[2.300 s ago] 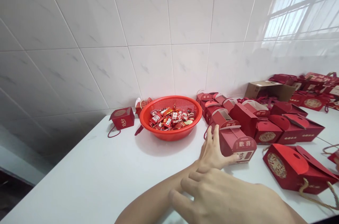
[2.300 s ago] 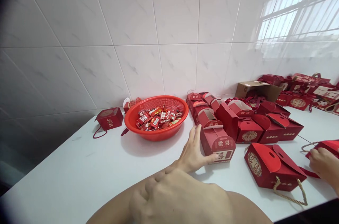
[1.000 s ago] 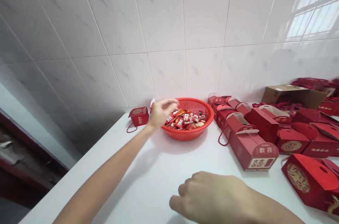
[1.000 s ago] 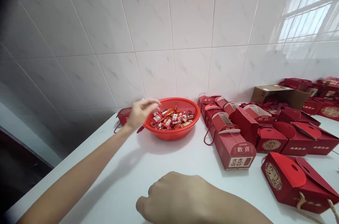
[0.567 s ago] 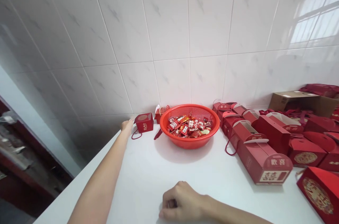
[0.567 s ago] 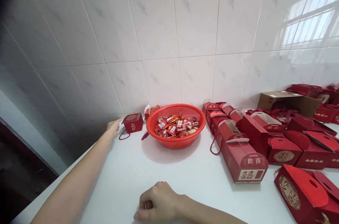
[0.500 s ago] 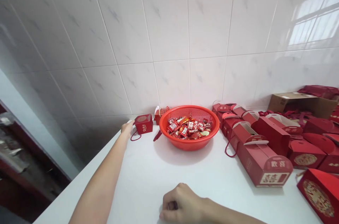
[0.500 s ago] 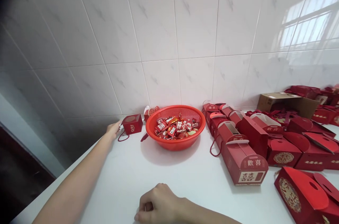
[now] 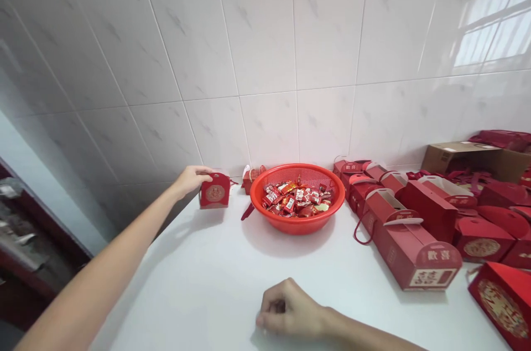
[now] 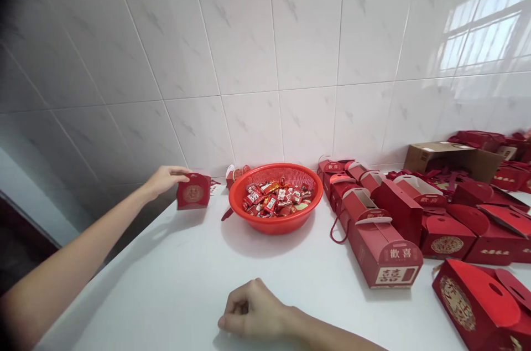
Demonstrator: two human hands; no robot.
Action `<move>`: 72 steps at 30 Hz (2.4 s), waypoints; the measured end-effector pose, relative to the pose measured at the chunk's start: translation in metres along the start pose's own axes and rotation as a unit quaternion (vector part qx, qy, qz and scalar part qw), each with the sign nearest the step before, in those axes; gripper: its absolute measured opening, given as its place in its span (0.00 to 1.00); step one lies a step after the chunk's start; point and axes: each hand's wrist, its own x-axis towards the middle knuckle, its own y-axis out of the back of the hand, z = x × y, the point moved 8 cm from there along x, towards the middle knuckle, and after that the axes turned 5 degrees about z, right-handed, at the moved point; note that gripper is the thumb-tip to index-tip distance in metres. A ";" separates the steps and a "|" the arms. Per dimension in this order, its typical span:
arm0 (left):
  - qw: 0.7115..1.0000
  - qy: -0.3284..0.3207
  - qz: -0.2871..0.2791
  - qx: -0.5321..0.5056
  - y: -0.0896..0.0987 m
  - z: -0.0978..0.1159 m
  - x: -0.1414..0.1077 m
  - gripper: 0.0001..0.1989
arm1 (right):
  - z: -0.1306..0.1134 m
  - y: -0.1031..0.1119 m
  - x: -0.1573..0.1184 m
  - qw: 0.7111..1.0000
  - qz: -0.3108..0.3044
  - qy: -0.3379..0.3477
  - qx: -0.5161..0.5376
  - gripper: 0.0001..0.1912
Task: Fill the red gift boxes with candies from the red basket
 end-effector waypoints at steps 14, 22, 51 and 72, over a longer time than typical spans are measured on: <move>0.874 -0.339 -0.347 -0.018 -0.059 0.060 -0.198 0.08 | -0.093 0.116 -0.060 0.907 0.335 0.232 -0.111 0.19; 0.797 -0.470 -0.378 -0.021 -0.105 0.043 -0.260 0.11 | -0.094 0.098 -0.059 0.890 0.257 0.237 -0.294 0.15; 0.898 -0.341 -0.265 0.082 -0.104 0.022 -0.215 0.19 | -0.103 0.063 -0.062 0.826 0.140 0.274 -0.473 0.16; 0.804 -0.277 -0.431 0.302 -0.080 -0.012 -0.205 0.35 | -0.083 0.085 -0.057 0.854 0.197 0.136 -0.462 0.44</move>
